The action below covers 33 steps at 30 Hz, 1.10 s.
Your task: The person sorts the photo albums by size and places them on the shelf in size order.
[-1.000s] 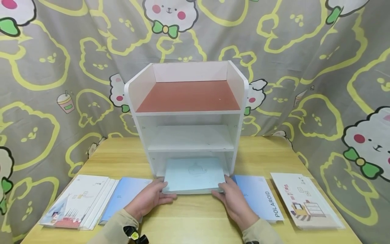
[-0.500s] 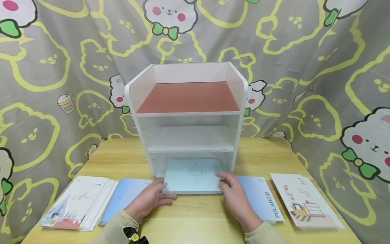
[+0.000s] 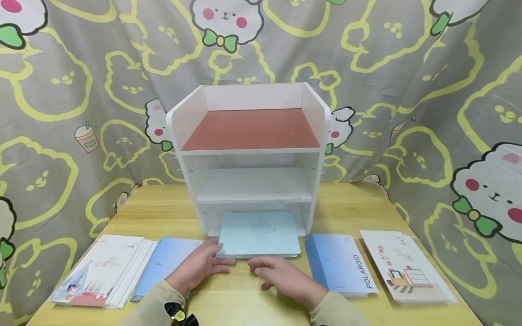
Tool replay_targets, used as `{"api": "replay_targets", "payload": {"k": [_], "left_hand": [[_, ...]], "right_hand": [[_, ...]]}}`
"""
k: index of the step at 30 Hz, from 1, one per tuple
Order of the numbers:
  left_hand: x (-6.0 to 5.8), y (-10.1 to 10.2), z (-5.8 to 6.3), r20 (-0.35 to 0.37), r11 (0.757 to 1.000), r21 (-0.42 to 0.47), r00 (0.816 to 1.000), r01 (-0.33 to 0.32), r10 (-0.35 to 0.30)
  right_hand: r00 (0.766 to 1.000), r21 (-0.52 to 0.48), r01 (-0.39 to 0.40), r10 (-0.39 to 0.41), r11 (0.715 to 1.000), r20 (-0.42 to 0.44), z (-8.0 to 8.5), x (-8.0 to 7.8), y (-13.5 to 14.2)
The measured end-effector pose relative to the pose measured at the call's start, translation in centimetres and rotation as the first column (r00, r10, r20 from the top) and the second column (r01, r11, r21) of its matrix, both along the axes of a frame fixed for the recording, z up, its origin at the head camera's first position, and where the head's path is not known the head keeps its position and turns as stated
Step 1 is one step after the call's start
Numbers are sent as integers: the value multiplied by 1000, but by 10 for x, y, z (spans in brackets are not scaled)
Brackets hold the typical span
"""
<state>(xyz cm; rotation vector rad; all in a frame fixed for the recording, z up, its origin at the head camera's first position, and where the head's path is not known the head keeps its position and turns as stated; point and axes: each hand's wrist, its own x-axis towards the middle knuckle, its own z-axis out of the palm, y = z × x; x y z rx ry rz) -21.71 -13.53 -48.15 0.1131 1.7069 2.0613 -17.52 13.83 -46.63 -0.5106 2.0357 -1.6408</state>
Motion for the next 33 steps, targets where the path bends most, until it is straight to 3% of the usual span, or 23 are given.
{"api": "replay_targets", "payload": {"k": [11,33], "left_hand": [[3,0,2,8,1000,-11,1000,-3,3],[1,0,1,-40,1000,0,999,-5,5]], "right_hand": [[996,-51,21,-16,998,85,-6,-9,-8],[995,-49,71,-68,996,72,-9,-24,-21]]}}
